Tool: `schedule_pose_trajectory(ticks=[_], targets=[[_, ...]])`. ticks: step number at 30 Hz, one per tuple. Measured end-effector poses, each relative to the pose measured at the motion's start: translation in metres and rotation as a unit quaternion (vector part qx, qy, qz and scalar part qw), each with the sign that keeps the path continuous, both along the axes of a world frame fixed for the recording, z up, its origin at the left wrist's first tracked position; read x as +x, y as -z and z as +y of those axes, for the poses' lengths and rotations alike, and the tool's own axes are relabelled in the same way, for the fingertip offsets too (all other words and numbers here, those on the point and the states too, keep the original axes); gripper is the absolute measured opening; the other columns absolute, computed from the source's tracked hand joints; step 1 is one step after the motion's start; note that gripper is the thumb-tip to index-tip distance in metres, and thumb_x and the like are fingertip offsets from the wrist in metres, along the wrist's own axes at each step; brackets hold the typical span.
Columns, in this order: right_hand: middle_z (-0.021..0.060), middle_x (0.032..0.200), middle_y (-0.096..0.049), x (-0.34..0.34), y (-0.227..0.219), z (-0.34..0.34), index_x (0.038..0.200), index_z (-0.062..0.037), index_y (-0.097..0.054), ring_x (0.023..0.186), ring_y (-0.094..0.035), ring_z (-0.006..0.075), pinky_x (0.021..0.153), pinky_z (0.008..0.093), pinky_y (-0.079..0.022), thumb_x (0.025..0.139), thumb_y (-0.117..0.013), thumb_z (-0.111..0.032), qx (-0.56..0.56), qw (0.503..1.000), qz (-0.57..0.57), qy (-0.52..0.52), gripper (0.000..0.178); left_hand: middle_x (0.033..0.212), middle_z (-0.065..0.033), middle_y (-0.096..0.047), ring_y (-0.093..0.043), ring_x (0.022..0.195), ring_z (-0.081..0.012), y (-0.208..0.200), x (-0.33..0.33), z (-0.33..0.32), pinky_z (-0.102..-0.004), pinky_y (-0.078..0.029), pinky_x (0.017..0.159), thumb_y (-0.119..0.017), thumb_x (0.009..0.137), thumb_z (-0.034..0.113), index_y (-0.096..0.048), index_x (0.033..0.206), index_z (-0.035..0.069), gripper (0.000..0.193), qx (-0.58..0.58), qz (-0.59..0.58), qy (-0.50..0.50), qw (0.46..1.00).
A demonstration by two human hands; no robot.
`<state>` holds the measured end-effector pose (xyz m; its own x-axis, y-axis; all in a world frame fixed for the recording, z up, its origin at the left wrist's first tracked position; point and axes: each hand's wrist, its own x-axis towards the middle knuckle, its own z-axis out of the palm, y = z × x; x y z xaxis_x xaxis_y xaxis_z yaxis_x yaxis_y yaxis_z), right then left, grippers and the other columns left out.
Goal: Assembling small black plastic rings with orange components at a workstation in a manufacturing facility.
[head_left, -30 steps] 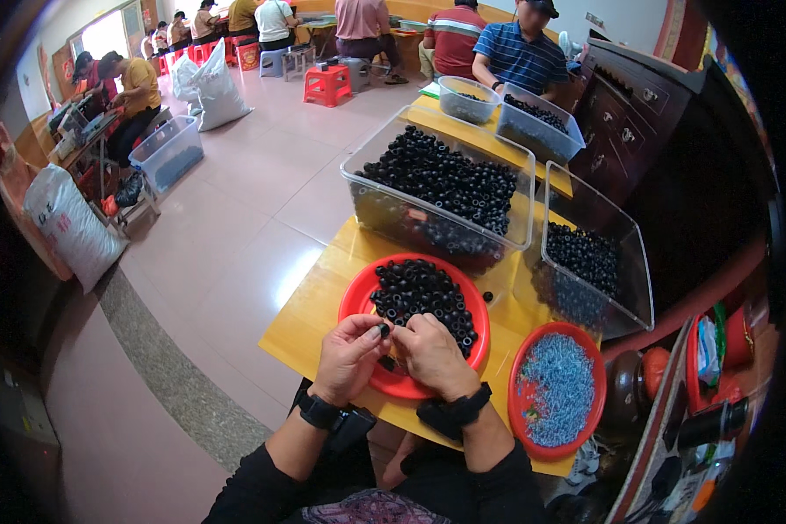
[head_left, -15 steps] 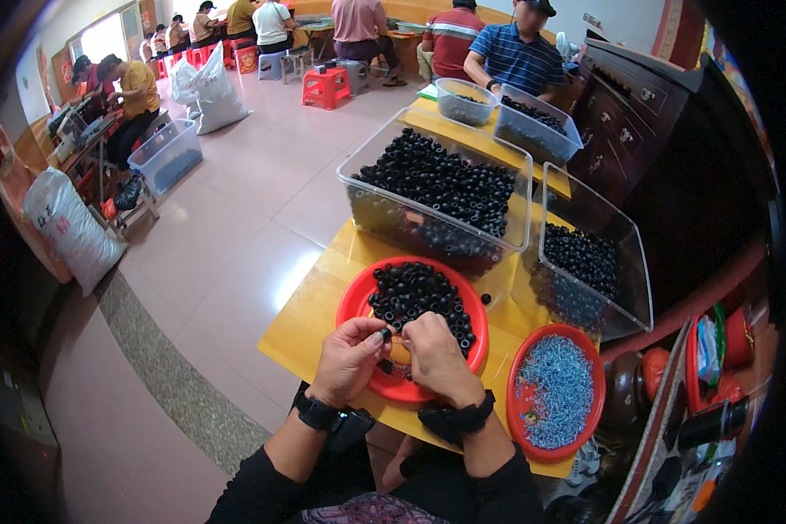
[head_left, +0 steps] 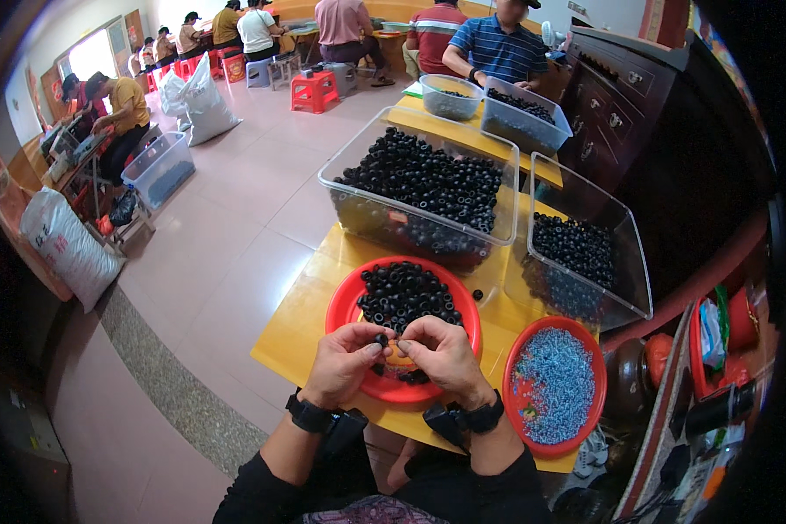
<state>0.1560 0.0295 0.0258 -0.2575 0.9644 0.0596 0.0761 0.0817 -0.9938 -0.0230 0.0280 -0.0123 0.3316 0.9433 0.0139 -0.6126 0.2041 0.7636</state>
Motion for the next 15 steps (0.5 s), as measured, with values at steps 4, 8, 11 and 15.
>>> schedule_pose_trajectory(ticks=[4,8,11,15], targets=[[0.0011,0.08,-0.059,-0.003,-0.006,-0.002,0.086,0.0,-0.059,0.075,-0.055,0.0051,0.067,0.021,-0.046,0.083,-0.059,-0.004,-0.03,0.996,0.08,-0.027,0.005,0.099,-0.0097,-0.062,-0.061,0.083,-0.0147,-0.004,0.001,-0.002,-0.026,-0.05,0.076,-0.059,0.083,-0.001,-0.056,0.105,-0.001,0.023,0.005,0.0,-0.007,1.0],[0.001,0.079,-0.059,-0.004,-0.011,-0.004,0.088,0.0003,-0.059,0.074,-0.054,0.0049,0.067,0.0205,-0.045,0.084,-0.059,-0.004,-0.04,0.998,0.041,-0.031,0.006,0.095,-0.0097,-0.063,-0.061,0.081,-0.0151,0.003,-0.002,-0.002,-0.0261,-0.05,0.075,-0.062,0.081,0.0,-0.057,0.103,-0.001,0.023,0.012,-0.007,-0.01,1.0],[0.0002,0.077,-0.058,0.001,-0.009,-0.005,0.088,0.0,-0.059,0.071,-0.052,0.0047,0.065,0.0201,-0.044,0.084,-0.059,-0.004,-0.015,0.999,0.024,-0.037,0.006,0.094,-0.0096,-0.063,-0.062,0.082,-0.0164,0.004,0.0,-0.003,-0.0277,-0.051,0.074,-0.064,0.079,-0.001,-0.056,0.102,-0.001,0.025,0.002,0.024,-0.008,1.0],[-0.0014,0.073,-0.057,-0.003,-0.008,-0.005,0.086,-0.0003,-0.059,0.069,-0.051,0.0046,0.061,0.0204,-0.043,0.083,-0.059,-0.004,-0.024,0.999,0.013,-0.045,0.005,0.092,-0.009,-0.063,-0.062,0.08,-0.016,0.004,0.0,-0.003,-0.0272,-0.051,0.073,-0.065,0.077,-0.002,-0.057,0.1,-0.001,0.024,0.017,0.023,-0.019,0.999]])
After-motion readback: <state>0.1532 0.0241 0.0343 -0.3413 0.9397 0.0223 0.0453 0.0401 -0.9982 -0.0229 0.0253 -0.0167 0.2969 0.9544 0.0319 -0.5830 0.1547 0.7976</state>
